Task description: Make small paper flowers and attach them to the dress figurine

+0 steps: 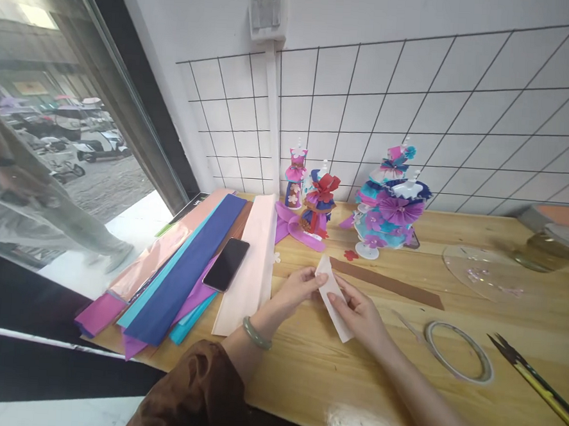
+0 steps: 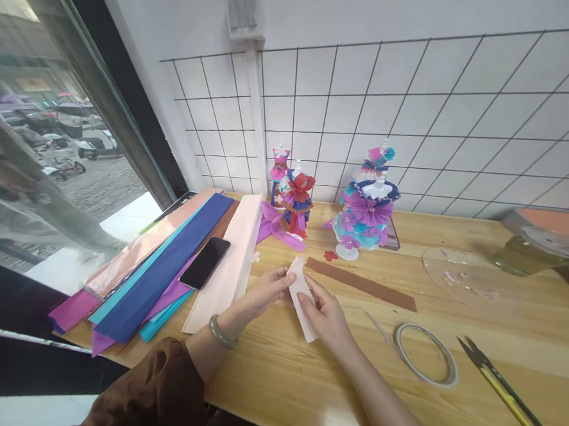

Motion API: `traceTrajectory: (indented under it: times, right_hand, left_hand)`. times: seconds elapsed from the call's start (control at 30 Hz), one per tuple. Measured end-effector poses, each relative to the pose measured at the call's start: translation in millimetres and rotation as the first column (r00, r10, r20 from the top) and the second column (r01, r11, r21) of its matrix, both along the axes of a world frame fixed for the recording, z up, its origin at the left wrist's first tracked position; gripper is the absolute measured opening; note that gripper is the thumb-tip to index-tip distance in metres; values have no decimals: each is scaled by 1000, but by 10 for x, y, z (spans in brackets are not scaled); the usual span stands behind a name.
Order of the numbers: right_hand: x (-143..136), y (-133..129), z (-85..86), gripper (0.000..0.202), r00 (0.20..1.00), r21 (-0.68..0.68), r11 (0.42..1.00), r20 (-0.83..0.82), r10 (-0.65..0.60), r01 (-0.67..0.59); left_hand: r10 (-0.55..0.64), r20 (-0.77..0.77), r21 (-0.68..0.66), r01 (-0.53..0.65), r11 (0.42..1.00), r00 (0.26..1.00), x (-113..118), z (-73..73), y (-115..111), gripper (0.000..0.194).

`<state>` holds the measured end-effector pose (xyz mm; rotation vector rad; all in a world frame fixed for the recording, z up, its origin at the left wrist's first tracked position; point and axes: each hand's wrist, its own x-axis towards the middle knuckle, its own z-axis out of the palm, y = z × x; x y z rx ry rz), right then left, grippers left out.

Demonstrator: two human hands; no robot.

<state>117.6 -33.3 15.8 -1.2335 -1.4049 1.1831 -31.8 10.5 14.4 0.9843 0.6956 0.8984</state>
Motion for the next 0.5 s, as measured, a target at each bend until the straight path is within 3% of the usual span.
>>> traceTrajectory:
  times: [0.13, 0.37, 0.5]
  right_hand:
    - [-16, -38, -57, 61, 997, -80, 995, 28, 65, -63]
    - [-6, -27, -72, 70, 996, -216, 974, -83, 44, -61]
    - [-33, -42, -46, 70, 997, -218, 975, -71, 34, -49]
  left_hand:
    - [71, 13, -65, -70, 995, 997, 9, -61, 26, 35]
    - [195, 146, -231, -159, 960, 970, -27, -93, 126, 30]
    - [134, 162, -225, -96, 970, 978, -33, -65, 101, 35]
